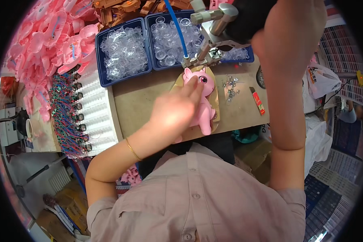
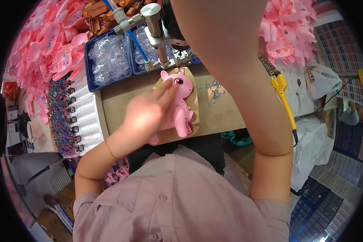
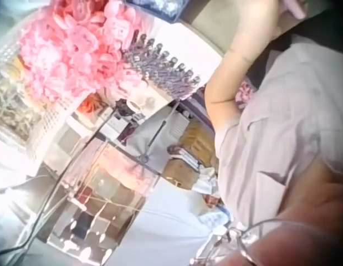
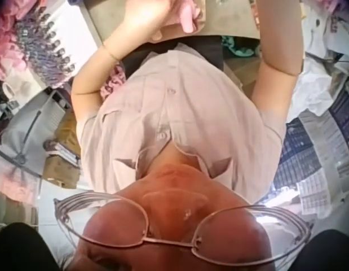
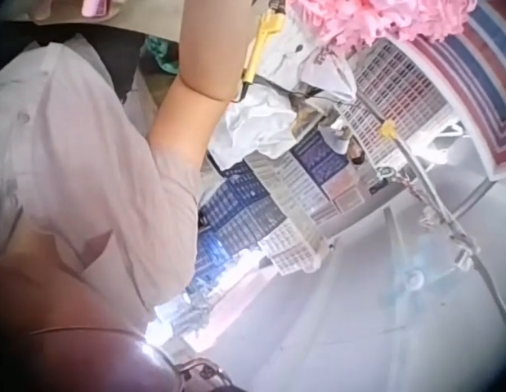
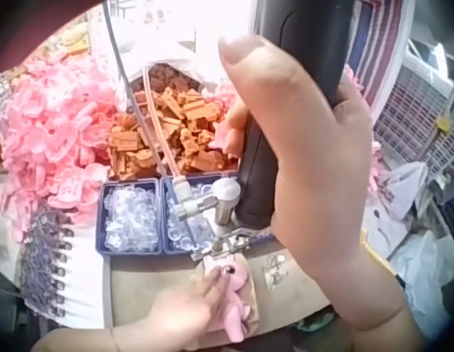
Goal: Assembling electronic and structural components of a pink toy horse on a factory production line.
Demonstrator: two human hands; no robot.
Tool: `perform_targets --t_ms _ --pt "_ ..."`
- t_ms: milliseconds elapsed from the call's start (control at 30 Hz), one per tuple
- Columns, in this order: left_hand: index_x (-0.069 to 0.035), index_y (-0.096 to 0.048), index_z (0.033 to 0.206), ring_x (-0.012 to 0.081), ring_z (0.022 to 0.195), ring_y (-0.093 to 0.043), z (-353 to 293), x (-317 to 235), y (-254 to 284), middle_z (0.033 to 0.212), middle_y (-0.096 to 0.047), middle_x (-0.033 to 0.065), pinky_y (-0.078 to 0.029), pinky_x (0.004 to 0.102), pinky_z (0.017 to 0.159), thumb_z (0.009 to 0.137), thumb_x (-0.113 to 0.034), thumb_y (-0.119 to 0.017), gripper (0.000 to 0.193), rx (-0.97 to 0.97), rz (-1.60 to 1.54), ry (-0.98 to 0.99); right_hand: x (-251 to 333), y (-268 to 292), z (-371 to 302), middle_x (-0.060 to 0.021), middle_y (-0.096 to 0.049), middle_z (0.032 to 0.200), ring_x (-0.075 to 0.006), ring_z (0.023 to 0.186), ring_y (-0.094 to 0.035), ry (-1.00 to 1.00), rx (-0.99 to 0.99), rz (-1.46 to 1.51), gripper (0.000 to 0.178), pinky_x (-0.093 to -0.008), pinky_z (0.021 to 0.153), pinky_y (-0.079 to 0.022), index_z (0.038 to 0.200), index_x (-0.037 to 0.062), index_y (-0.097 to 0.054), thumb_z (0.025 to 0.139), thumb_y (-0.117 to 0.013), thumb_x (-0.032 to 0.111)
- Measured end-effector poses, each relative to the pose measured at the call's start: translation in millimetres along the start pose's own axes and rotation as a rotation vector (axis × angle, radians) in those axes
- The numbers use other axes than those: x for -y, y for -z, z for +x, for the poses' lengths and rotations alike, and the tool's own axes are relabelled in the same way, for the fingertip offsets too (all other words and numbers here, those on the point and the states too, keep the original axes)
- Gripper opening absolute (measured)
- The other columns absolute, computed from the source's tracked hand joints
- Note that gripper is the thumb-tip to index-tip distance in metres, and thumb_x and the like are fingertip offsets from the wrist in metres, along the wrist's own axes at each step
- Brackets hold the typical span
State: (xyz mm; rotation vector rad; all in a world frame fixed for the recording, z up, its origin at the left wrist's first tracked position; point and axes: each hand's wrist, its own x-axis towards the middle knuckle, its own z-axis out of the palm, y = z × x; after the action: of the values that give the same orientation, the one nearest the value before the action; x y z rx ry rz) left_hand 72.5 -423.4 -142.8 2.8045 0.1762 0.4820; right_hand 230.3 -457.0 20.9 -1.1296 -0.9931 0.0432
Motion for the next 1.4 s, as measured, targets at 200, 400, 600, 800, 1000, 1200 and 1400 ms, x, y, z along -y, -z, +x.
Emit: perform_targets --t_ms 200,400,600,800,1000,1200,1400 --pt "-0.005 -0.069 0.094 0.0309 0.083 -0.054 47 33 -5 0.084 -0.060 0.0119 -0.045 0.0404 0.075 0.076 -0.016 -0.068 0.021 -0.083 -0.461 0.303 -5 15 11 0.0002 -0.055 0.061 -0.0067 0.052 -0.053 -0.012 0.010 0.008 0.019 -0.0211 0.049 -0.041 0.085 0.0031 -0.059 0.087 -0.066 0.021" --pt "-0.003 -0.068 0.092 0.0304 0.084 -0.054 56 33 -16 0.083 -0.059 0.0096 -0.042 0.0410 0.073 0.077 -0.016 -0.070 0.020 -0.134 -0.542 0.311 -3 22 16 0.0002 -0.055 0.061 -0.0066 0.052 -0.053 -0.010 0.002 0.013 0.019 -0.0211 0.049 -0.041 0.085 0.0031 -0.059 0.087 -0.066 0.020" --pt "-0.005 -0.062 0.085 0.0293 0.086 -0.054 56 30 -12 0.087 -0.059 0.0079 -0.041 0.0409 0.075 0.076 -0.009 -0.063 0.010 -0.226 -0.096 0.013 1 21 15 0.0003 -0.055 0.062 -0.0065 0.053 -0.053 -0.006 -0.017 0.019 0.019 -0.0211 0.049 -0.041 0.085 0.0031 -0.059 0.087 -0.066 0.020" --pt "-0.002 -0.064 0.092 0.0289 0.087 -0.055 42 12 15 0.093 -0.061 0.0103 -0.043 0.0389 0.076 0.075 -0.009 -0.062 0.019 0.001 -0.053 0.148 0 17 4 0.0003 -0.055 0.062 -0.0063 0.053 -0.053 -0.033 -0.034 0.012 0.018 -0.0211 0.049 -0.041 0.085 0.0031 -0.059 0.087 -0.066 0.019" --pt "0.004 -0.063 0.110 0.0252 0.084 -0.060 6 -18 -7 0.112 -0.063 0.0155 -0.049 0.0351 0.070 0.080 -0.021 -0.065 0.039 -0.114 -0.016 0.078 -3 9 -5 0.0003 -0.055 0.062 -0.0062 0.053 -0.053 -0.069 -0.034 0.032 0.018 -0.0211 0.049 -0.041 0.085 0.0031 -0.059 0.087 -0.066 0.019" --pt "0.006 -0.062 0.112 0.0224 0.074 -0.060 6 -20 -13 0.114 -0.063 0.0155 -0.050 0.0332 0.068 0.079 -0.021 -0.066 0.042 -0.145 0.014 0.090 -10 7 -8 0.0004 -0.055 0.062 -0.0061 0.053 -0.053 -0.101 -0.040 0.039 0.017 -0.0211 0.049 -0.041 0.085 0.0031 -0.059 0.087 -0.066 0.019" --pt "0.006 -0.063 0.111 0.0225 0.074 -0.059 3 -19 -14 0.119 -0.062 0.0164 -0.050 0.0334 0.068 0.076 -0.020 -0.067 0.043 -0.134 -0.004 0.080 -11 4 -12 0.0004 -0.056 0.062 -0.0060 0.053 -0.053 -0.124 -0.038 0.046 0.017 -0.0211 0.049 -0.041 0.085 0.0031 -0.059 0.087 -0.066 0.018"
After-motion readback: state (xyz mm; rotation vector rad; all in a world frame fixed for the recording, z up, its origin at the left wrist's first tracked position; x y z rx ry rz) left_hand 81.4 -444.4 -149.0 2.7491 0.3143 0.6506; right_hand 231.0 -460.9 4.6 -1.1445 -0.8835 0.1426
